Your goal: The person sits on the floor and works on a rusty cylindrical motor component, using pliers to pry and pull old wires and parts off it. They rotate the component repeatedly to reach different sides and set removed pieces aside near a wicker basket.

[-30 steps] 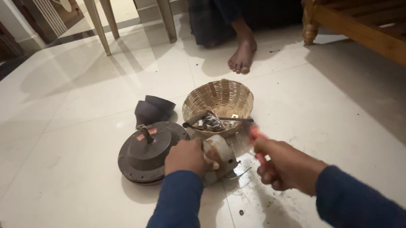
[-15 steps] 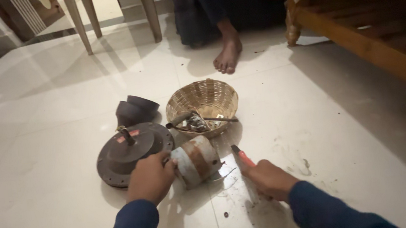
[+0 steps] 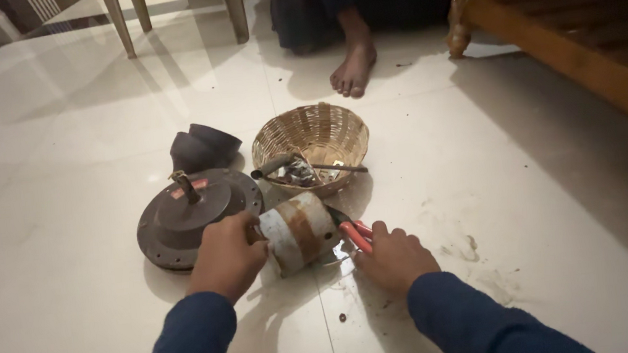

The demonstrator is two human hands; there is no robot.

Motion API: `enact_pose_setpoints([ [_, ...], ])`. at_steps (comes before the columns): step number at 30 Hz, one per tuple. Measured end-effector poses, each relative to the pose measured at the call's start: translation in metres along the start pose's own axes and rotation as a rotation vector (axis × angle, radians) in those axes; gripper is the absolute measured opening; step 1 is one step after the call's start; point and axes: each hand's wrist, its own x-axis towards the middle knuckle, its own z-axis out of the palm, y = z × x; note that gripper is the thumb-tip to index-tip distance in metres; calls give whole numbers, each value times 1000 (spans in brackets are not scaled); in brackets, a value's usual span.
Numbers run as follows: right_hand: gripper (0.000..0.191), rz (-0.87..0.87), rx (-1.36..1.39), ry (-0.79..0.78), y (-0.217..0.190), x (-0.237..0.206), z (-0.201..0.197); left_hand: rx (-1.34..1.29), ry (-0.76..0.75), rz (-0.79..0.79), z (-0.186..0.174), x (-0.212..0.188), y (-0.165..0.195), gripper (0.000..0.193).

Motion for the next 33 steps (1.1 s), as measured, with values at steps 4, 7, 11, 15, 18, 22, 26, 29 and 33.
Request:
enact_pose_setpoints([
  [4,55,6,-35,21,0,-7,-6,16,5,-29,-2,-4,-5,30],
  [7,58,24,-116,39,-4,-9,-10,55,0,-6,7,-6,-5,22],
  [11,61,23,-189,75,-18,-10,-13,60,60,98,14,-15,-10,18],
  [15,66,-234,-168,453,-39,-19,-31,27,6,70,14,-17,-14,19],
  [18,51,-465,164,482,-70,-17,-47,41,4,80,12,-16,-14,20],
  [22,49,-653,18,468,-110,-3,-42,-2,-69,-5,11,-13,-15,24],
  [26,54,-606,-327,159,-114,12,-19,-330,-293,-311,14,-9,-22,30],
  [29,58,-557,-195,47,-108,23,-1,-578,-337,-409,20,-6,-31,26],
  [33,46,-926,-370,126,-99,47,6,-805,-313,-427,34,-6,-41,31],
])
